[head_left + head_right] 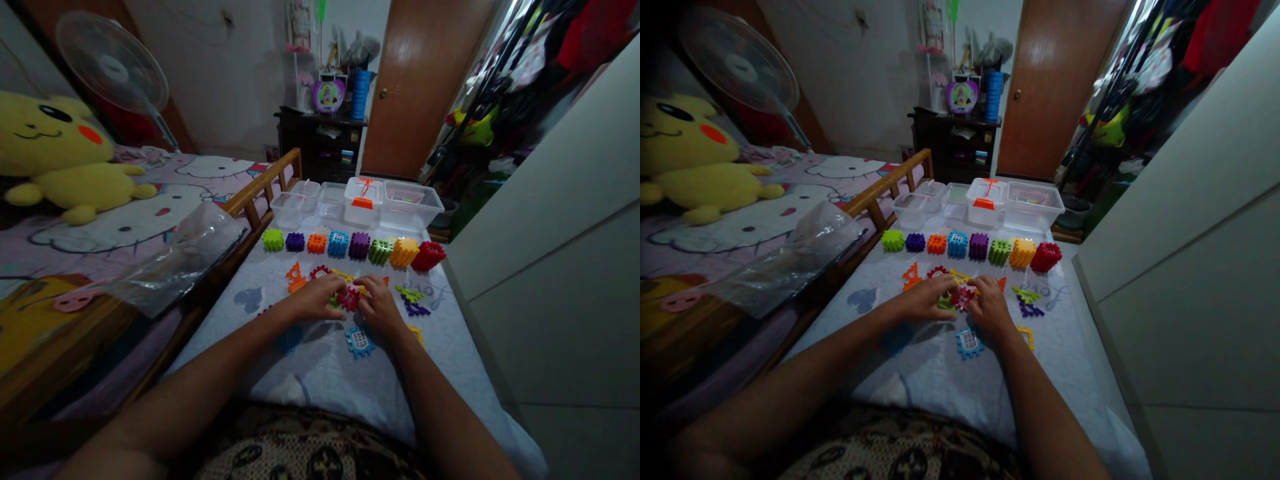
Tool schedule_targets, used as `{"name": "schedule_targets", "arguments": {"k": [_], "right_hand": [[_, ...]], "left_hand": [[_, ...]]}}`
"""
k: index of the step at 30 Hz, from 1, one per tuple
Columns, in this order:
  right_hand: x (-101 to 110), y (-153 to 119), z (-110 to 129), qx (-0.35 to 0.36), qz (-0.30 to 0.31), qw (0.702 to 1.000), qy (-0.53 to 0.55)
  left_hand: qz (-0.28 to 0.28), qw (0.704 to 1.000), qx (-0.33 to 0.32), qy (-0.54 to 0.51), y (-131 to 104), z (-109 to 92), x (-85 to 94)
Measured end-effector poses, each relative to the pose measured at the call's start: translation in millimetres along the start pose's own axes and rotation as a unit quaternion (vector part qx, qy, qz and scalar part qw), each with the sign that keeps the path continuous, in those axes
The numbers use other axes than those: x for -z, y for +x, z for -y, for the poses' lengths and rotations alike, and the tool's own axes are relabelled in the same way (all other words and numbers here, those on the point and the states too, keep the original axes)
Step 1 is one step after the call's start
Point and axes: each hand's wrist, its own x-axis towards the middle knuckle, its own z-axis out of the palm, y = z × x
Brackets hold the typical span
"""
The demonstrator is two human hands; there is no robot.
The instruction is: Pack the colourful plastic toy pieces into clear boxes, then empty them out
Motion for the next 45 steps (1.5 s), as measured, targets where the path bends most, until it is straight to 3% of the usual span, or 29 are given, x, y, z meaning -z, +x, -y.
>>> {"name": "schedule_targets", "arguments": {"k": [3, 8, 14, 17, 22, 27, 37, 45], "right_hand": [[0.4, -0.2, 0.3, 0.010, 0.020, 1.000, 0.004], [-4.2, -1.6, 0.6, 0.011, 0.041, 0.999, -0.031], [-2.1, -3.6, 3.6, 0.005, 0.060, 0.994, -0.092], [-2.1, -3.7, 3.2, 0.006, 0.078, 0.991, -0.107], [-4.6, -4.0, 1.1, 0.007, 0.075, 0.992, -0.106], [-2.5, -4.7, 1.2, 0.001, 0.087, 0.991, -0.106], [-2.6, -5.2, -0.7, -0.001, 0.090, 0.991, -0.097], [10.0, -0.8, -7.5, -0.050, -0.009, 0.997, -0.065]], "left_hand": [[-0.007, 1.000, 0.013, -0.009, -0.7, 10.9, 12.5], [-0.085, 0.978, 0.133, 0.135, 7.8, 35.6, 19.7], [-0.059, 0.959, 0.234, 0.151, 16.3, 42.0, 11.8], [-0.066, 0.964, 0.227, 0.121, 20.1, 41.5, 11.9], [-0.097, 0.976, 0.154, 0.122, 20.3, 37.4, 10.2], [0.003, 0.987, 0.090, 0.132, 13.2, 36.1, 14.2], [0.055, 0.971, 0.150, 0.179, 14.7, 37.1, 12.2], [0.045, 0.969, 0.158, 0.183, 13.6, 26.0, 12.9]]}}
